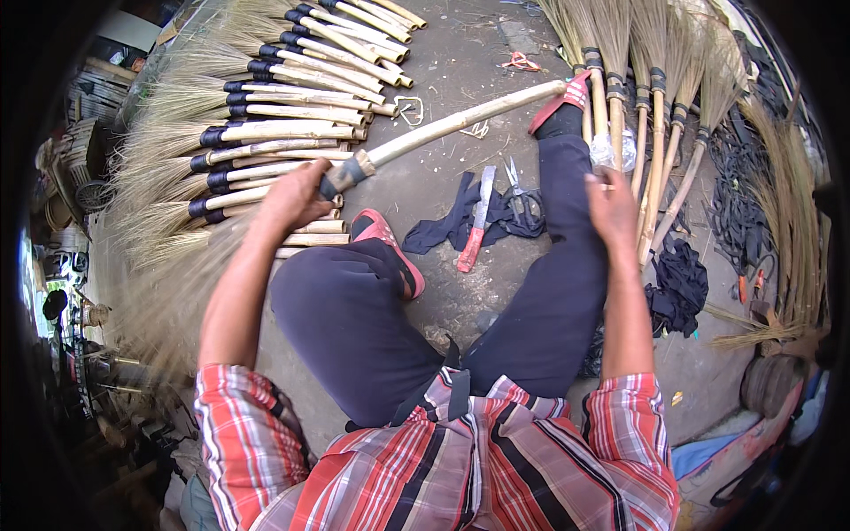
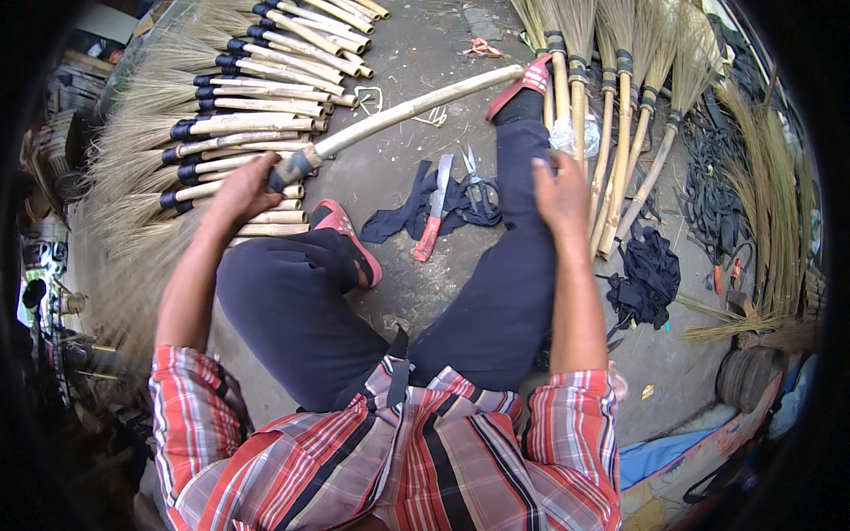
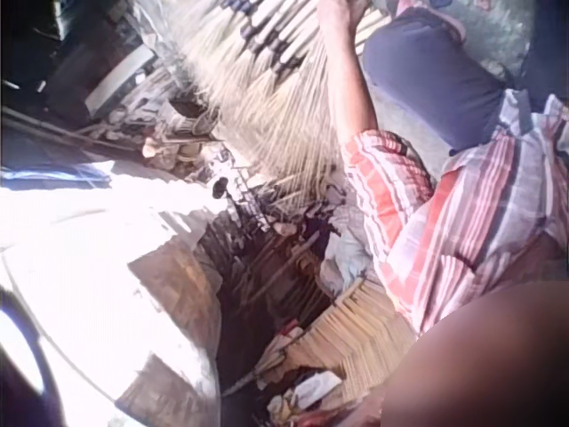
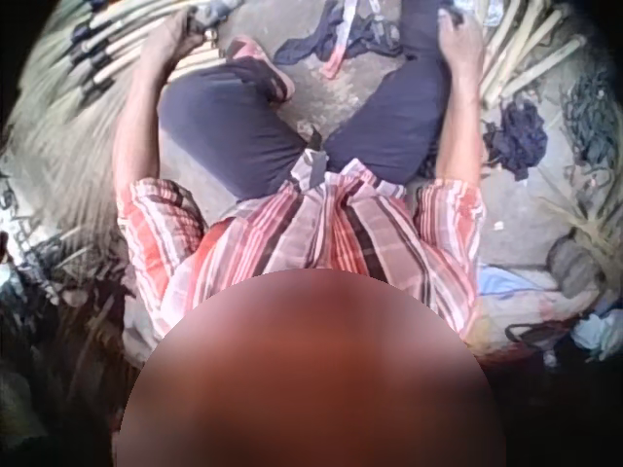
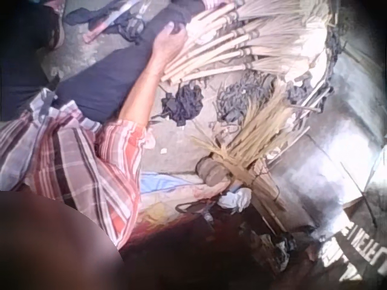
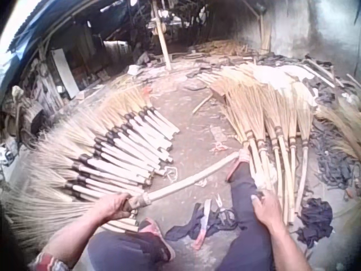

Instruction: The person sits on the floor and wraps a black strip around the junction of a broom's bristles and handle. They use a knife to cut the strip and scissors to trim the excess, repeating the process on multiple brooms.

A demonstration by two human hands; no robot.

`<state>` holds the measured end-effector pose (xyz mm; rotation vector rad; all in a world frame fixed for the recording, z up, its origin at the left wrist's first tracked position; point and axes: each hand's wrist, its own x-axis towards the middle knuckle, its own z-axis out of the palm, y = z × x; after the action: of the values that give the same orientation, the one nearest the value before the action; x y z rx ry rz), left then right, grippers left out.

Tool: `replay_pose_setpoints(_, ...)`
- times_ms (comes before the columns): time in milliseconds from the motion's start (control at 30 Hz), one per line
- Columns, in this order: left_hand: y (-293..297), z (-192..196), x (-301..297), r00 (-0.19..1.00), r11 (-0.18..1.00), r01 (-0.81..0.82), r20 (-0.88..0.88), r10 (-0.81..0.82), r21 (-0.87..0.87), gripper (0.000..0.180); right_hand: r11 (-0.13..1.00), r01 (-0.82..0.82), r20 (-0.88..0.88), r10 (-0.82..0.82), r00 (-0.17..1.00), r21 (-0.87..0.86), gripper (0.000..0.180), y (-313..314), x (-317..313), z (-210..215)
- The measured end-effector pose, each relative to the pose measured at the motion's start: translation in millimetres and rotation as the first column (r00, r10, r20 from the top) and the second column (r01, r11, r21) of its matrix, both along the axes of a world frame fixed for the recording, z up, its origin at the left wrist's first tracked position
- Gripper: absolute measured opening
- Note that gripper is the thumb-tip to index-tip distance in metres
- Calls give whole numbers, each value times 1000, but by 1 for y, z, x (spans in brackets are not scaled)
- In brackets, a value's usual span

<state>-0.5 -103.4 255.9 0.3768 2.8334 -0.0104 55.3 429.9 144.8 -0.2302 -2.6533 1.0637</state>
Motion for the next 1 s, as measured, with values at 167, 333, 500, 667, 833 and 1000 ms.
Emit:
replay_pose_setpoints(167, 17, -120, -2, 959, 952, -212, 231, 161, 218, 73, 984, -108, 494, 165, 854, -141, 36, -154, -54, -67)
replay_pose_setpoints(333, 23, -180, 12, 899, 839, -378, 370, 233, 391, 81, 999, -25, 626, 39, 779, -32, 38, -219, -67, -127)
replay_pose_setpoints(500, 6, -195, 25, 874, 706, -466, 404, 271, 534, 85, 991, -100, 657, 15, 754, 91, 35, -238, -73, -167)
replay_pose_setpoints(667, 5, -196, 33, 901, 776, -405, 356, 247, 484, 87, 994, -75, 520, 104, 848, -77, 30, -234, -73, -180)
replay_pose_setpoints(833, 18, -189, 35, 916, 878, -367, 283, 284, 307, 90, 711, 81, 331, 221, 918, -699, 21, -226, -66, -163)
replay_pose_setpoints(1000, 24, -177, 33, 775, 819, -514, 546, 317, 254, 92, 404, 167, 308, 314, 898, -899, 17, -230, -49, -117)
